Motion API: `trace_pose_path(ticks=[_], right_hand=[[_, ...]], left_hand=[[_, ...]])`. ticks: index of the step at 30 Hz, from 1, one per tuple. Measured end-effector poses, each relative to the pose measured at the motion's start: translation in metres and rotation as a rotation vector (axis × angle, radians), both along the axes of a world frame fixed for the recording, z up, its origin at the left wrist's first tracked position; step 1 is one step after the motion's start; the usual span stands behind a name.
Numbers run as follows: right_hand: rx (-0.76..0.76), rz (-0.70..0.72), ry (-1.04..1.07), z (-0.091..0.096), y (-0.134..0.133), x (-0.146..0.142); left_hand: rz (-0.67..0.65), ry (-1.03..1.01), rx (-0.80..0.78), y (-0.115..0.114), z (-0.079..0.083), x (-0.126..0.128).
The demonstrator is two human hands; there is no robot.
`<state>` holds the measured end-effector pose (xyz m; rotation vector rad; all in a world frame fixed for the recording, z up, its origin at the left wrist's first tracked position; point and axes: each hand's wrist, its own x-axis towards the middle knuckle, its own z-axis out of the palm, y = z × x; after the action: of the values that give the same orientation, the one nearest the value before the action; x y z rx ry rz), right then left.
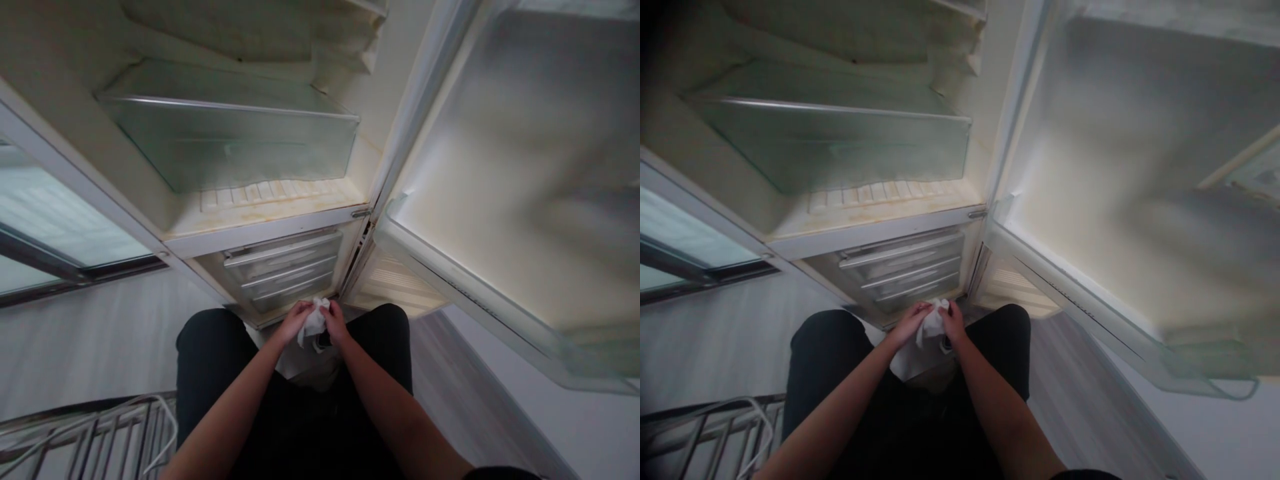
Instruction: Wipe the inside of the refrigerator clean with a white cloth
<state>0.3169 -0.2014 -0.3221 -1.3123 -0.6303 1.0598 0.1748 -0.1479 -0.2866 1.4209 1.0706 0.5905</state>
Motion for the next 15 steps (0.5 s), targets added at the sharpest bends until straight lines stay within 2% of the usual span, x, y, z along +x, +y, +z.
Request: trace_pose_path(ticks=[3,5,7,9,11,13,15], right_hand=[[0.018,0.024,-0.081,0.017,0.004,-0.002],[-0.009,-0.009,-0.076,0.023,0.005,-0.007],[-0.108,-0.085,-0.002,0.022,0.003,-0.016],[-0.233,-0.105,0.103,0.016,-0.002,-0.028],[-0.309,-0.007,0.19,0.009,-0.008,-0.04],[-0.317,0.125,0.246,0.005,-0.011,-0.05],[-0.289,0.194,0.266,0.005,-0.011,-0.057]], left_hand=[[0.081,-0.027,-0.037,-0.012,0.005,-0.004],[0.123,-0.02,-0.039,-0.018,0.007,-0.008],[0.175,0.007,-0.011,-0.023,0.008,-0.012],[0.227,0.046,0.046,-0.027,0.01,-0.014],[0.246,0.08,0.115,-0.031,0.013,-0.012],[0.223,0.098,0.18,-0.038,0.019,-0.008],[0.161,0.116,0.261,-0.047,0.025,-0.004]])
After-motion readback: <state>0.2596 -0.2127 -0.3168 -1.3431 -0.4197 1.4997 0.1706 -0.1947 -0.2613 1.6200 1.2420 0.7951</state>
